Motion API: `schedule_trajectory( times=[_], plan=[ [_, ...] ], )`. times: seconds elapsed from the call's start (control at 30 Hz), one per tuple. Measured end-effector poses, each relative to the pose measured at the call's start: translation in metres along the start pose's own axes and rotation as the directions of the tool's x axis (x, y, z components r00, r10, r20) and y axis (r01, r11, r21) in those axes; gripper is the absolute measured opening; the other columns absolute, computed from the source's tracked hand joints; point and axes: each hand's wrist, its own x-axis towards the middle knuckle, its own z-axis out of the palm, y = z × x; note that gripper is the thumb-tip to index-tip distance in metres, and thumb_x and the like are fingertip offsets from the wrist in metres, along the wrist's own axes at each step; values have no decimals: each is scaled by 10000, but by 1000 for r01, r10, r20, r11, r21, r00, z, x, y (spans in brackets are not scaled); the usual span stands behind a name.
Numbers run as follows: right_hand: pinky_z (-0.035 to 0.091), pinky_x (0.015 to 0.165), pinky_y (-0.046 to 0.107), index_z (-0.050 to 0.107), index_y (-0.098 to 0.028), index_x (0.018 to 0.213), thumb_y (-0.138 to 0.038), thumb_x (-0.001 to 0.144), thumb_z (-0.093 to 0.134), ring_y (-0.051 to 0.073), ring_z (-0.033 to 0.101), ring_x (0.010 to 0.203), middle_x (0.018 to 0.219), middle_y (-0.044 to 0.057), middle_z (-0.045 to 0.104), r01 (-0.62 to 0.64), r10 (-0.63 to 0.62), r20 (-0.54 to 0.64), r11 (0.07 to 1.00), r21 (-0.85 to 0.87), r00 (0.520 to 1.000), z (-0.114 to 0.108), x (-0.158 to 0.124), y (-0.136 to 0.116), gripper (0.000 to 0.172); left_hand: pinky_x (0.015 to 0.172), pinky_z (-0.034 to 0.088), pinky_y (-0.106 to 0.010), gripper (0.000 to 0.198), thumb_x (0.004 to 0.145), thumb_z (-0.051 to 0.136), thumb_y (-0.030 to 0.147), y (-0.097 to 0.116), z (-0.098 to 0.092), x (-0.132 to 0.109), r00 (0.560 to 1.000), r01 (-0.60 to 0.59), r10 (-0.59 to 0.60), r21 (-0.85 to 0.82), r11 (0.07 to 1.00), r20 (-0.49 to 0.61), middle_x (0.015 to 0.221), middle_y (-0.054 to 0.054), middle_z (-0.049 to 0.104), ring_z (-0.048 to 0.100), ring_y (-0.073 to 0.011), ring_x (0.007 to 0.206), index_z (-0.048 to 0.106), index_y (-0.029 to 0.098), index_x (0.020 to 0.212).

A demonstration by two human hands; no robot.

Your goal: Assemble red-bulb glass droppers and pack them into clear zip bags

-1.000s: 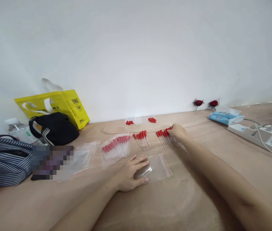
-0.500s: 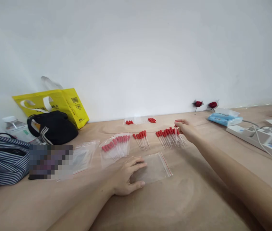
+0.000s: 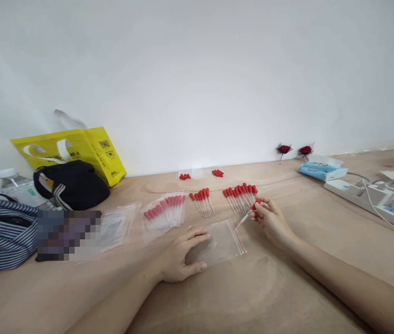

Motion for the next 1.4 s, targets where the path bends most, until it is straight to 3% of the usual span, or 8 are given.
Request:
schedule_trajectory(
  times=[0.23,0.4,0.67,0.93,1.1,1.17,1.3,1.4],
  plan=[
    [453,528,247,421,-225,771,-342,599,662,103,550,534,646,-36,549,-110,115,107,992,-53,988,5,-17,8,318,947,342,-409,574,716,588,364,1,7,3,994,0,-4,-36,999,-113,1272,-89,374,395,-266,1150,402,234,1242],
    [401,435,188,447,-194,717,-339,584,687,78,524,452,532,-57,535,-165,255,313,944,-286,915,7,-28,5,311,945,349,-408,593,733,572,387,3,5,4,997,32,-37,-57,998,-74,1270,-74,420,414,-260,1145,357,240,1266],
    [292,326,152,599,-154,732,-390,599,668,48,422,410,633,-9,597,82,279,472,788,-610,836,1,-23,10,280,977,312,-426,562,761,540,336,-1,-2,2,998,63,-64,-71,995,-10,1311,-48,427,392,-246,1187,340,245,1278],
    [418,597,230,700,-203,690,-369,675,635,138,551,695,787,30,616,458,99,656,639,-619,748,2,-24,14,179,978,314,-426,561,768,531,376,-2,5,3,998,49,-50,-40,998,-38,1314,-56,423,381,-252,1197,351,245,1283],
    [413,665,250,689,-210,723,-314,774,510,148,541,752,799,37,606,561,91,709,546,-623,699,0,-20,12,213,980,310,-432,566,767,534,387,-2,5,4,998,40,-42,-56,998,-41,1318,-57,419,370,-259,1206,353,249,1285],
    [410,641,247,668,-193,707,-306,769,503,147,538,717,751,33,603,548,72,682,536,-642,728,-2,-15,14,209,989,294,-442,556,777,521,396,0,3,4,999,39,-41,-57,998,-33,1324,-57,411,357,-258,1214,351,250,1286],
    [394,538,229,603,-163,690,-294,751,487,128,514,575,656,23,595,424,-10,490,517,-744,872,-4,5,14,185,1017,238,-452,525,806,481,403,2,-2,1,997,38,-40,-34,999,-59,1336,-70,390,306,-247,1243,356,228,1285],
    [393,586,232,590,-169,689,-240,711,514,135,532,616,695,26,618,388,-94,380,348,-853,920,2,27,7,106,1000,269,-447,521,786,509,407,-1,-3,-3,997,59,-61,-27,998,-55,1321,-75,406,345,-254,1217,392,234,1263]
  ],
)
